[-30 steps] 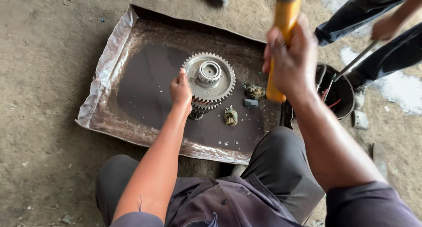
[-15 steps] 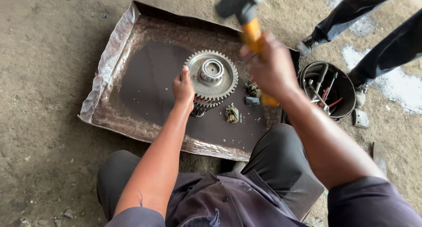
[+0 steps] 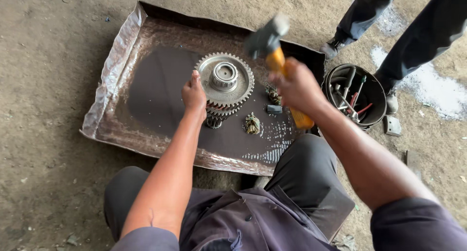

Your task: The person cleans a gear assembly by hand with a cloth in a tray of fluid, then holds the assembly while another person uses a hammer and a metal rod to drive a component into place.

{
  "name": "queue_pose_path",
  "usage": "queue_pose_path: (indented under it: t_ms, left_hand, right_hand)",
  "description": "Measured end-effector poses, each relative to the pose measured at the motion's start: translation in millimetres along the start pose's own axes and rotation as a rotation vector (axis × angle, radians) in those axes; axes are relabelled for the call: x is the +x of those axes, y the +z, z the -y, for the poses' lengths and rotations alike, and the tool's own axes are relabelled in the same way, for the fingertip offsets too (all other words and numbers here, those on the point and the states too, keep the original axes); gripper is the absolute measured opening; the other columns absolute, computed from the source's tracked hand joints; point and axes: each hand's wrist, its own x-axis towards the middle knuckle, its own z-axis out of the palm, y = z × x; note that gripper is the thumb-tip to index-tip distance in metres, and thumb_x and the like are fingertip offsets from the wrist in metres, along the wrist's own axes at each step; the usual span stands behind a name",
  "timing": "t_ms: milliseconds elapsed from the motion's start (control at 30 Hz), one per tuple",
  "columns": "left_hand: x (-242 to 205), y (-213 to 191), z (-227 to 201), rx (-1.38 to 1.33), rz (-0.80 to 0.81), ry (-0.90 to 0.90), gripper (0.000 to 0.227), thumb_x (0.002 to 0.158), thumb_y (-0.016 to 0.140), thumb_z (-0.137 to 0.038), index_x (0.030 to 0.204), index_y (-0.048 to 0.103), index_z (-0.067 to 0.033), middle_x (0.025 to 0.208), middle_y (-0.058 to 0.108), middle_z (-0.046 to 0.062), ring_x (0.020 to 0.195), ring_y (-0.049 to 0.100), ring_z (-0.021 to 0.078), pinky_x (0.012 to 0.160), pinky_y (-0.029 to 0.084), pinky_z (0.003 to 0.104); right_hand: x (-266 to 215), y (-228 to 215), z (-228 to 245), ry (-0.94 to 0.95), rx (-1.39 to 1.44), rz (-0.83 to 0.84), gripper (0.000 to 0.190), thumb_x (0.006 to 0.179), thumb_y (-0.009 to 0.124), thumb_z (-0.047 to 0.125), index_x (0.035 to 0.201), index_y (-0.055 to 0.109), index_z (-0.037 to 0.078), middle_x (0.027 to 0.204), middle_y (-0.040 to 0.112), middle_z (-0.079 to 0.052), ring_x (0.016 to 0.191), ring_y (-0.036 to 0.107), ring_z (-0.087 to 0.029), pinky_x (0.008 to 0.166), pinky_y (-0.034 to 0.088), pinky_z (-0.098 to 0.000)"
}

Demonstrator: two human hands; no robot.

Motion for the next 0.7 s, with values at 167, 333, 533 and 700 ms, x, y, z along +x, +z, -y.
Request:
queue_pose_path:
  t_ms: [167, 333, 533, 700]
  left_hand:
    - [3, -7, 5, 0.031, -0.003, 0.005, 0.049, 0.102, 0.057, -0.047, 0.102, 0.071, -0.0001, 0.073, 0.051, -0.004, 0.066, 0.043, 0.0082, 0.059, 0.039, 0.029]
    - [1, -5, 2, 0.008, 0.015, 0.011, 0.053, 0.102, 0.057, -0.049, 0.099, 0.069, 0.0024, 0.074, 0.052, -0.003, 0.068, 0.044, 0.0090, 0.061, 0.040, 0.030]
    - [-1, 1, -6, 0.101, -0.026, 0.050, 0.054, 0.101, 0.056, -0.050, 0.095, 0.067, 0.0025, 0.078, 0.061, -0.001, 0.071, 0.051, 0.0102, 0.063, 0.045, 0.031]
    - [-3, -1, -7, 0.068, 0.002, 0.039, 0.054, 0.102, 0.055, -0.049, 0.095, 0.068, 0.0035, 0.077, 0.057, -0.002, 0.070, 0.048, 0.0096, 0.063, 0.044, 0.032]
  right_hand:
    - [-3, -30, 17, -0.725, 0.323, -0.324, 0.010, 0.116, 0.045, 0.005, 0.123, 0.051, 0.003, 0.094, 0.063, -0.005, 0.066, 0.064, -0.011, 0.053, 0.055, -0.0276]
    - [4, 1, 4, -0.797, 0.493, -0.356, 0.013, 0.117, 0.045, 0.013, 0.126, 0.051, 0.006, 0.080, 0.063, -0.006, 0.056, 0.061, -0.012, 0.050, 0.049, -0.0311]
    - [-2, 23, -18, -0.014, -0.192, 0.077, 0.021, 0.093, 0.067, 0.018, 0.106, 0.058, 0.004, 0.078, 0.070, -0.010, 0.055, 0.067, -0.017, 0.049, 0.053, -0.0374]
    - [-6, -17, 6, -0.157, 0.154, -0.240, 0.008, 0.105, 0.050, 0.009, 0.112, 0.052, 0.006, 0.078, 0.062, -0.002, 0.051, 0.058, -0.011, 0.041, 0.054, -0.0271]
